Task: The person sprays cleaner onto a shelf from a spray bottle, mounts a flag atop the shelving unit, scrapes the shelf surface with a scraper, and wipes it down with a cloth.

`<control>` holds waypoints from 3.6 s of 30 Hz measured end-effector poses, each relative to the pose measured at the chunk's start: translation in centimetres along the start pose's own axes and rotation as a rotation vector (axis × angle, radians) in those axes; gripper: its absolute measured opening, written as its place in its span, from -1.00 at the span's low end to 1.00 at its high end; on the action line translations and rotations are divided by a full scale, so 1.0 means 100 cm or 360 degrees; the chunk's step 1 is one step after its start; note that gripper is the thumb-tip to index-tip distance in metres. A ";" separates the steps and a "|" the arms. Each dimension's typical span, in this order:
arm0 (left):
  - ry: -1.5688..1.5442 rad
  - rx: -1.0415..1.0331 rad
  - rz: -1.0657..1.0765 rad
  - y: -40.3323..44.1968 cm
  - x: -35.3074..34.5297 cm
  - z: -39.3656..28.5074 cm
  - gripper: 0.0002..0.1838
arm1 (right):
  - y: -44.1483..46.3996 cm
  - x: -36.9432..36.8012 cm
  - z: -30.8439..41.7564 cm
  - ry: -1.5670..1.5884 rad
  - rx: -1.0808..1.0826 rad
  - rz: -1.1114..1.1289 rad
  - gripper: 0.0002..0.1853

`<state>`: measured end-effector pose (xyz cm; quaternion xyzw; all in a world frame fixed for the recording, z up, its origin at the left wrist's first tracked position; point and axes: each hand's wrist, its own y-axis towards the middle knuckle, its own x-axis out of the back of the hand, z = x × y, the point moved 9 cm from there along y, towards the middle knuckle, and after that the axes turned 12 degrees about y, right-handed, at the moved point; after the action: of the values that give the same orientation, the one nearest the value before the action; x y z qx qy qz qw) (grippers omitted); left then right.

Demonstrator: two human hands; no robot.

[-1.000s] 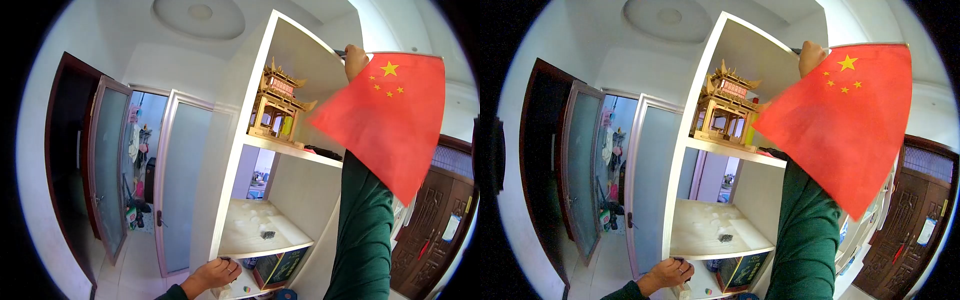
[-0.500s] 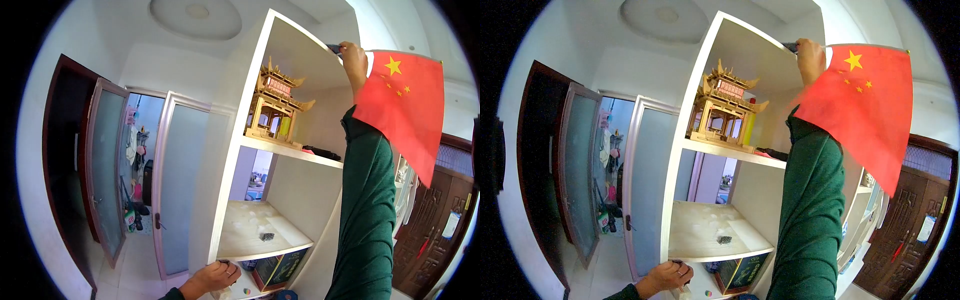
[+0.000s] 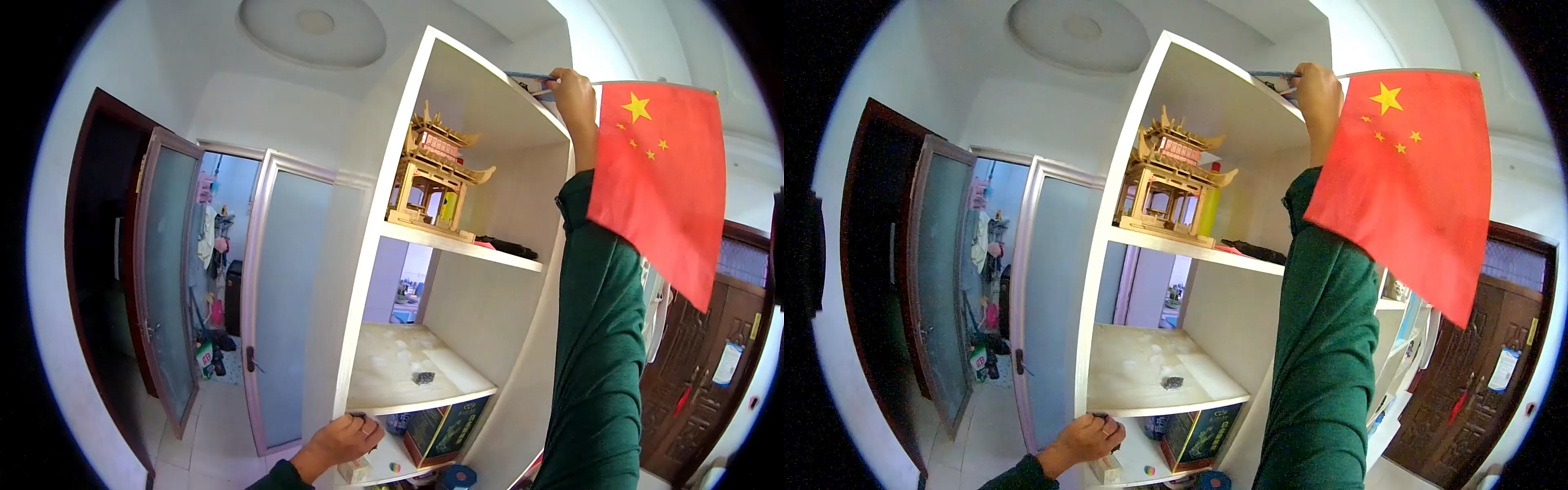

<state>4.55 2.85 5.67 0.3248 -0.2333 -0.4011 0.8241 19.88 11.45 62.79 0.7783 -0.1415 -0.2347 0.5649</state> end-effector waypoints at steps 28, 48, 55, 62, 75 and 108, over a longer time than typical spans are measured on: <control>-0.0044 0.0070 0.0044 0.006 0.006 0.004 -0.92 | 0.001 0.055 -0.008 -0.0188 -0.0125 -0.0123 -0.81; -0.0113 0.0086 0.0066 0.007 0.009 0.006 -0.94 | -0.047 0.012 0.014 -0.0769 0.0518 -0.0034 -0.94; -0.0073 0.0033 0.0110 0.003 0.001 0.000 -0.90 | -0.029 0.016 0.006 -0.0692 0.0243 -0.0171 -0.92; -0.0016 0.0012 0.0072 0.002 0.000 0.001 -0.88 | -0.012 -0.007 -0.001 -0.0305 -0.0109 -0.0129 -0.81; -0.0050 0.0016 0.0129 0.002 0.002 0.001 -0.88 | -0.015 -0.045 -0.009 -0.0323 -0.0122 0.0141 -0.58; -0.0152 0.0054 0.0202 0.005 -0.002 0.002 -0.87 | -0.069 -0.050 0.004 0.0638 -0.0242 0.0235 -0.33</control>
<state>4.53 3.22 6.18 0.3039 -0.2991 -0.3590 0.8302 15.07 15.79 57.15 0.7522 -0.0649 -0.0434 0.6543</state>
